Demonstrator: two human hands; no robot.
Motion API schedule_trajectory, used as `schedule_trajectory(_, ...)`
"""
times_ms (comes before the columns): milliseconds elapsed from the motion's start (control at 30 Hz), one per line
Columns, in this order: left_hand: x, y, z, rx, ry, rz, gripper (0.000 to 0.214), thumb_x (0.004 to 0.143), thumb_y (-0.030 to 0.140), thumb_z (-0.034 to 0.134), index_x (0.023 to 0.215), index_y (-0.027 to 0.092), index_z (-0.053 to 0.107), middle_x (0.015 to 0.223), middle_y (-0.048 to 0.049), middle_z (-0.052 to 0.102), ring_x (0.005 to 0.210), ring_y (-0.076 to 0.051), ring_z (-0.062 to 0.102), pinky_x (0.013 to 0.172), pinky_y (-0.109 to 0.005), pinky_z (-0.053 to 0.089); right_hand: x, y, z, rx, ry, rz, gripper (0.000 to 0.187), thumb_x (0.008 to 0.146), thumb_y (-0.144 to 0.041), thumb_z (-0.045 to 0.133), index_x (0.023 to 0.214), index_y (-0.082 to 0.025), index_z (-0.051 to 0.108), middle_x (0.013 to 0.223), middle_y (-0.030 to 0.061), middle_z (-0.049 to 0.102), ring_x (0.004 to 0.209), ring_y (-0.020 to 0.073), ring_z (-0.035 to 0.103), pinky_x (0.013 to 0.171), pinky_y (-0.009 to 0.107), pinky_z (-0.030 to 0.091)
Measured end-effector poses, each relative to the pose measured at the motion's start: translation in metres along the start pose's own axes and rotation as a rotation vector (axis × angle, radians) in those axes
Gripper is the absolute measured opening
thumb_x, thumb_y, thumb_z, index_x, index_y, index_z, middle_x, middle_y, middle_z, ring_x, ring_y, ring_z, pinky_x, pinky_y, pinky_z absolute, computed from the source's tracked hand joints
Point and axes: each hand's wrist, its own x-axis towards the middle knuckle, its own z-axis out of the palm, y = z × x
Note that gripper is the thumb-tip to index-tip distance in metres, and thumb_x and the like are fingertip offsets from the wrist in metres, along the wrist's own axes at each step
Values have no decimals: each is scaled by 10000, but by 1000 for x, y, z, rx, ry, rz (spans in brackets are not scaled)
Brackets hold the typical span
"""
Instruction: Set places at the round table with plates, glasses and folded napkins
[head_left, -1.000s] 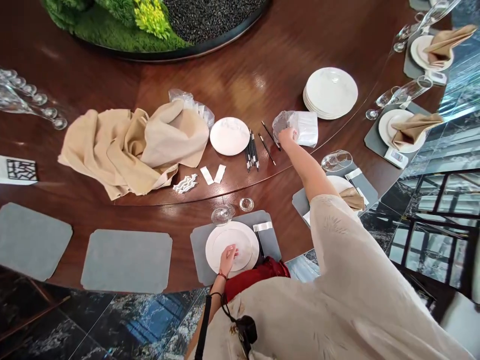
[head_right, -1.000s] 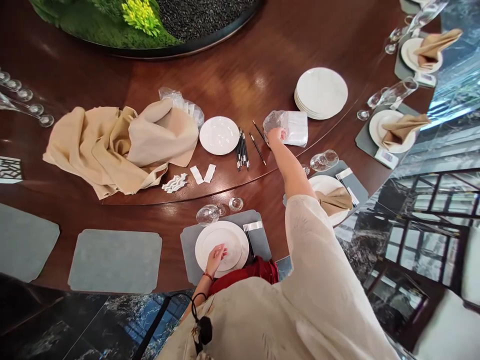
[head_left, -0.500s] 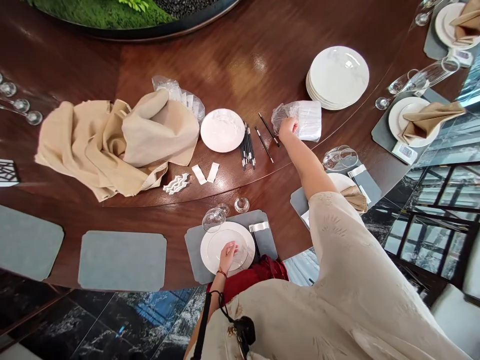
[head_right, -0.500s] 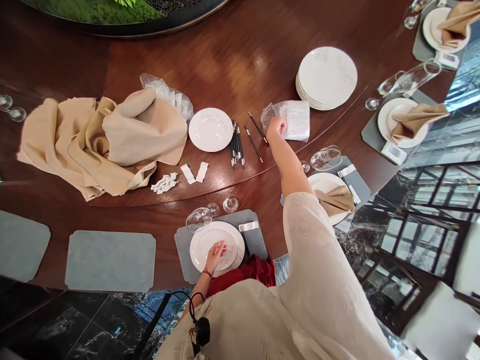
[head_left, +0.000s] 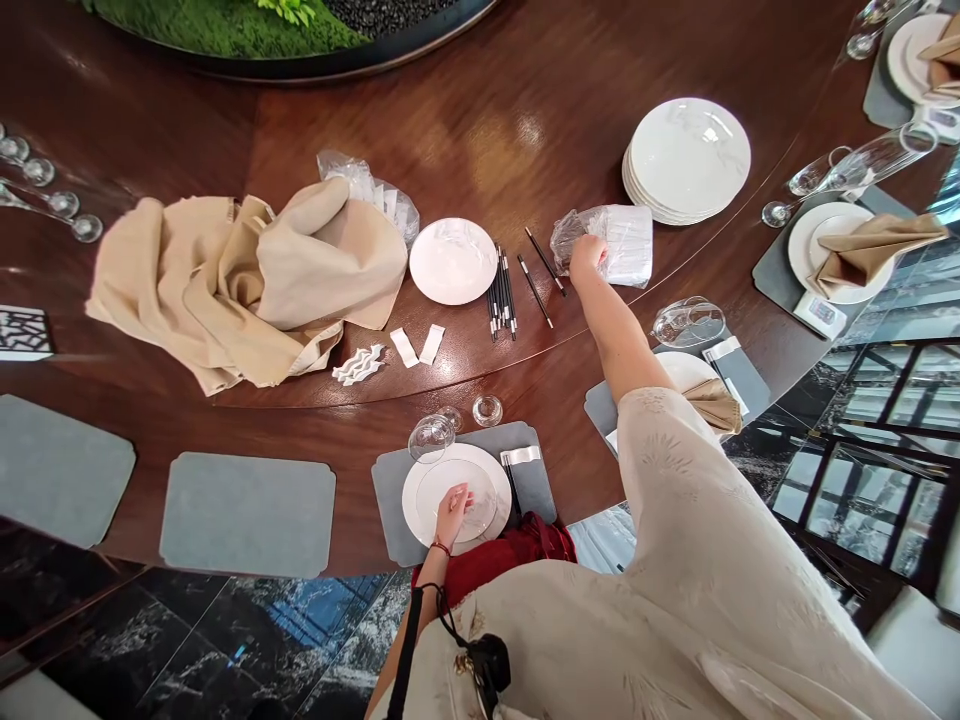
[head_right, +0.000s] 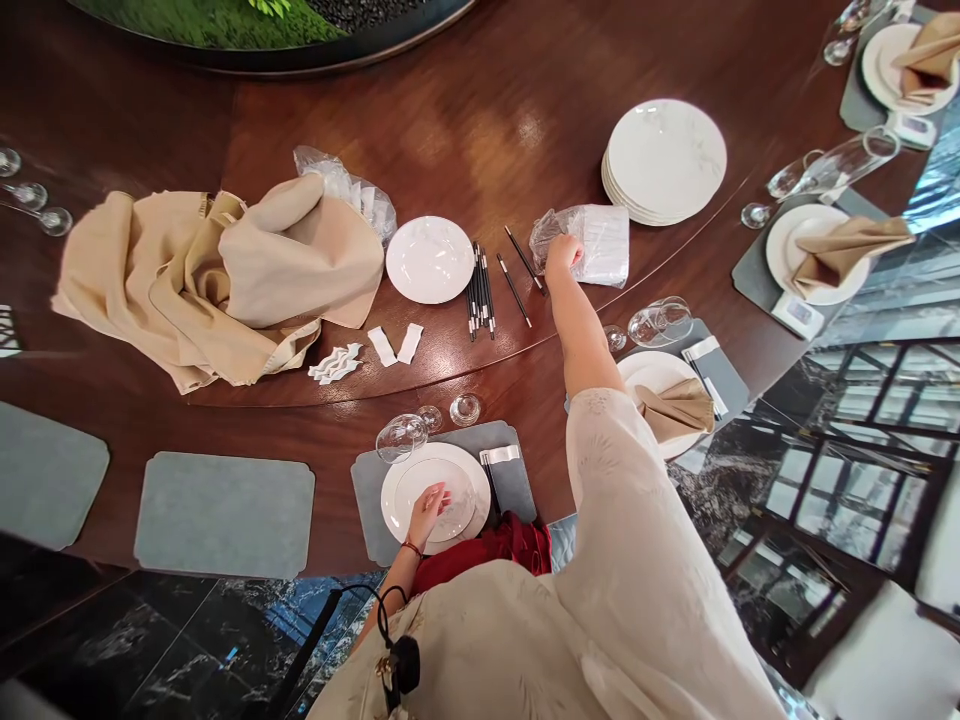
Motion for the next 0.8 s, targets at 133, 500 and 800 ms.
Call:
schedule_trajectory(133,-3,4,-1,22,-9,-3,441,641,572,766,913,231,703,1051,-102,758,998,-284,772,941,-391,613,8,3,4,67,24,21,614,1088,-521,415,1287,5,661,929,250,663,1013,420,732,791,576,633)
schedule_trajectory(500,4,2,-2,41,-34,6,463,687,558,778,982,206,716,1143,-153,769,1065,-314,771,966,-407,616,8,4,-5,11,-38,-4,653,1041,-579,538,1253,27,653,879,220,657,984,441,747,859,599,630)
schedule_trajectory(800,1,5,0,42,-39,12,434,702,558,771,977,229,705,1127,-128,775,1090,-312,769,986,-410,614,-10,1,-24,-223,-62,63,516,1090,-454,523,1162,34,675,816,166,679,870,284,769,797,366,612)
